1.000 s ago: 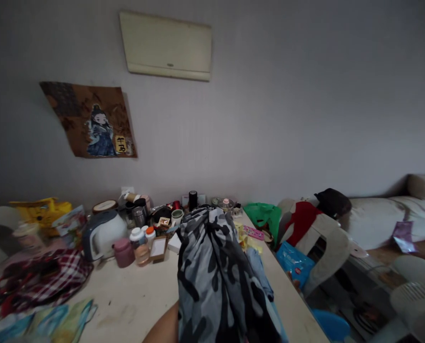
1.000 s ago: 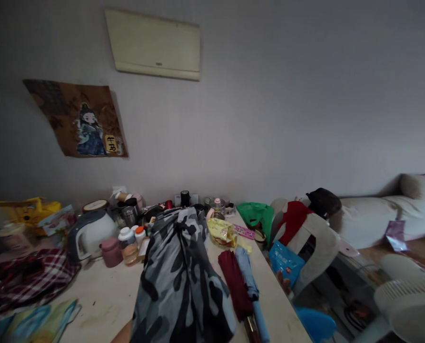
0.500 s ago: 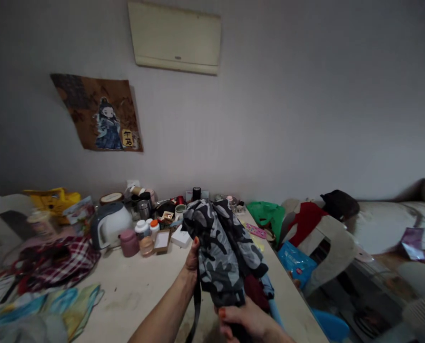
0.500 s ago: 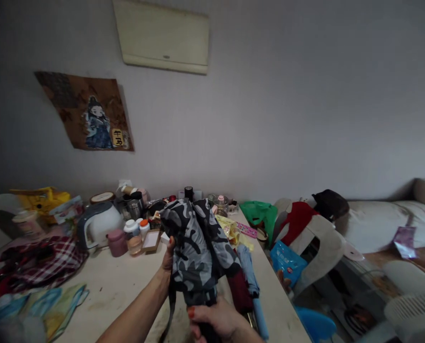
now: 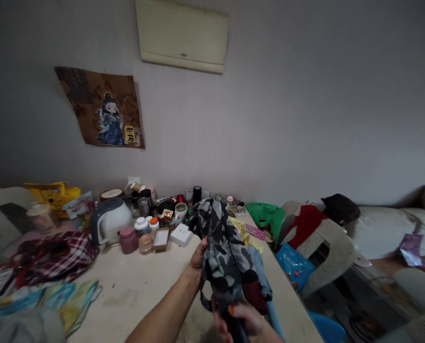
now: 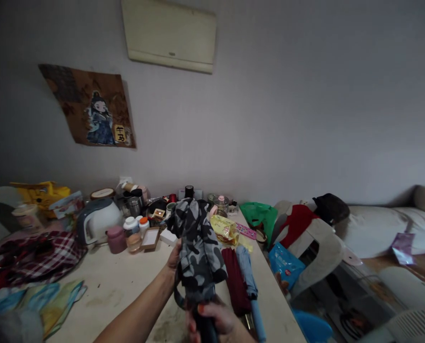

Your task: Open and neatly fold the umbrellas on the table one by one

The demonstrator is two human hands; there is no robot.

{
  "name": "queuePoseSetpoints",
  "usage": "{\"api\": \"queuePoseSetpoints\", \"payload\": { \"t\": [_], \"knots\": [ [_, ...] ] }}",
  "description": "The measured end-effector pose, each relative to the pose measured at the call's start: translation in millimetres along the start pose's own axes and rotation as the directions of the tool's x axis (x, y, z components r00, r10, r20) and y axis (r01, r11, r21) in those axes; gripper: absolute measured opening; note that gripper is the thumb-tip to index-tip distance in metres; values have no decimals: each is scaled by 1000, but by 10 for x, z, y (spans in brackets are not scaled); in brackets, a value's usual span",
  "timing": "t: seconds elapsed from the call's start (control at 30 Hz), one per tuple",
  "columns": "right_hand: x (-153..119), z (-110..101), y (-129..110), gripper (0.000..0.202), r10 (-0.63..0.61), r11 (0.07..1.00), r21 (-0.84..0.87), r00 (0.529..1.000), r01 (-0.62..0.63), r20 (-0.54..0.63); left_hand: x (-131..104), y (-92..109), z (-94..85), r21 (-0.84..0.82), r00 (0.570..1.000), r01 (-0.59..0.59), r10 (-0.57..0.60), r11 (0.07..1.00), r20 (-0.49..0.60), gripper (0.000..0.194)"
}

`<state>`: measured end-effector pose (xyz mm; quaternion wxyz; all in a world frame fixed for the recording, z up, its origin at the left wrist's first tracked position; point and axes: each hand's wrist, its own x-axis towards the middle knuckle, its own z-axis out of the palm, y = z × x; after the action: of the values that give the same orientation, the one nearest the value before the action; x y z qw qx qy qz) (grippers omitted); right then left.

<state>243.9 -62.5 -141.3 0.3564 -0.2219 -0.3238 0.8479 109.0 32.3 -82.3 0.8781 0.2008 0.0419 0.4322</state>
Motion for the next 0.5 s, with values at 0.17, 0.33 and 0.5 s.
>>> {"api": "queuePoseSetpoints", "payload": {
  "t": [0.17,0.33,0.5],
  "knots": [
    [-17,245,-235,53,-226,898,-434,918,67,-327,-18,123,214,63,932,-129,143,990,-334,30],
    [-31,371,-194,56,-147,908,-420,946,13,-288,-17,225,237,-60,903,-216,175,975,-392,32],
    [-22,314,-122,56,-73,973,-225,992,47,-107,19,290,169,-102,926,-268,226,958,-302,42]
  ]
}}
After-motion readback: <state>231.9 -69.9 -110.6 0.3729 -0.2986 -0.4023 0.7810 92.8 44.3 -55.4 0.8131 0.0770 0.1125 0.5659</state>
